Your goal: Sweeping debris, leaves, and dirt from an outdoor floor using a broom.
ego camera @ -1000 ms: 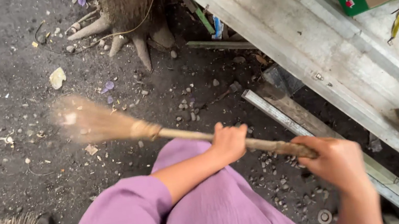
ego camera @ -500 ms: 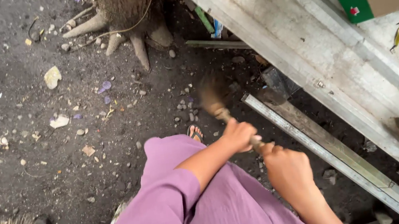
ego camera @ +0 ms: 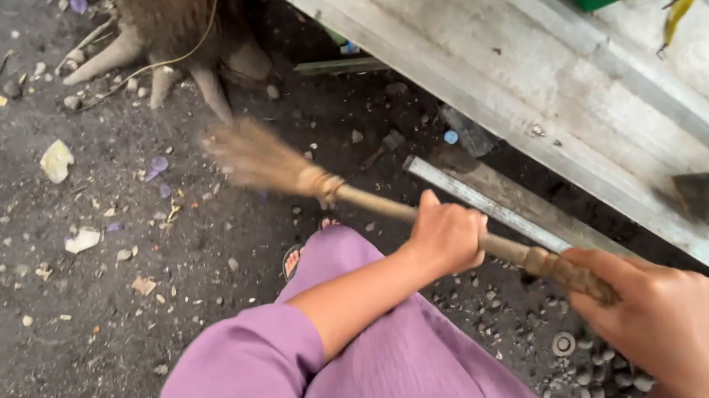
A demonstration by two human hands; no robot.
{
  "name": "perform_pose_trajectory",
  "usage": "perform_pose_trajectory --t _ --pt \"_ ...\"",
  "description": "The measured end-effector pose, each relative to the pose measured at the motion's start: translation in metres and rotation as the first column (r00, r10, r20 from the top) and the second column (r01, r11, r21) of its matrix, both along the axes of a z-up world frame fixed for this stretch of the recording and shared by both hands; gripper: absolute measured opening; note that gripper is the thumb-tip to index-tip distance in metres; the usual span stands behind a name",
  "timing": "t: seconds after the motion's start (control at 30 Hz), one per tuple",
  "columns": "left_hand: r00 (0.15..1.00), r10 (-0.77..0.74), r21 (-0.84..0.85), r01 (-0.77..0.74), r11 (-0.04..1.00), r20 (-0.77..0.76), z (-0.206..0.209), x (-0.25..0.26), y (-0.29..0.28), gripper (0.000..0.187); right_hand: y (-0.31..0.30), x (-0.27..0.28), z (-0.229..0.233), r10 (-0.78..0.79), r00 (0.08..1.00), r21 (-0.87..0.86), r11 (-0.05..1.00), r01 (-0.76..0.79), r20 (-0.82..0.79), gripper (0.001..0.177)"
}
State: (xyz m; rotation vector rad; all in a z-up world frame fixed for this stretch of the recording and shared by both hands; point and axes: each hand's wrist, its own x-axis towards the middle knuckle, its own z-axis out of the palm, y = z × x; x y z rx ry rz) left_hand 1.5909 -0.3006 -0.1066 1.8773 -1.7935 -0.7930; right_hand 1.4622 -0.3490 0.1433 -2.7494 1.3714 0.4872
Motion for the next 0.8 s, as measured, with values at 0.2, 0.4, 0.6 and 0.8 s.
perform_pose_trajectory --t 0.2,0.4,0.6,0.8 --pt "0.982 0.111 -0.255 -0.147 0.956 -0.151 -0.027 0.025 -0.055 0.006 0.012 0.073 -0.036 -0.005 0.972 -0.169 0.985 -0.036 -0.236 0.036" --pt "0.958 0.27 -0.318 -0.288 0.903 -0.102 -0.073 0.066 -0.06 0.034 -0.015 0.112 -0.214 0.164 0.943 -0.271 0.931 -0.245 -0.291 0.039" --pt "0.911 0.41 -0.005 -0.41 0.912 -0.048 -0.133 0.064 -0.014 0.021 -0.094 0.123 -0.31 -0.11 0.945 -0.198 0.979 0.05 -0.308 0.025" --pt "0.924 0.332 0.31 -0.265 0.913 -0.191 -0.14 0.066 0.035 0.015 -0.118 0.073 -0.34 -0.151 0.955 0.018 0.987 0.161 -0.254 0.024"
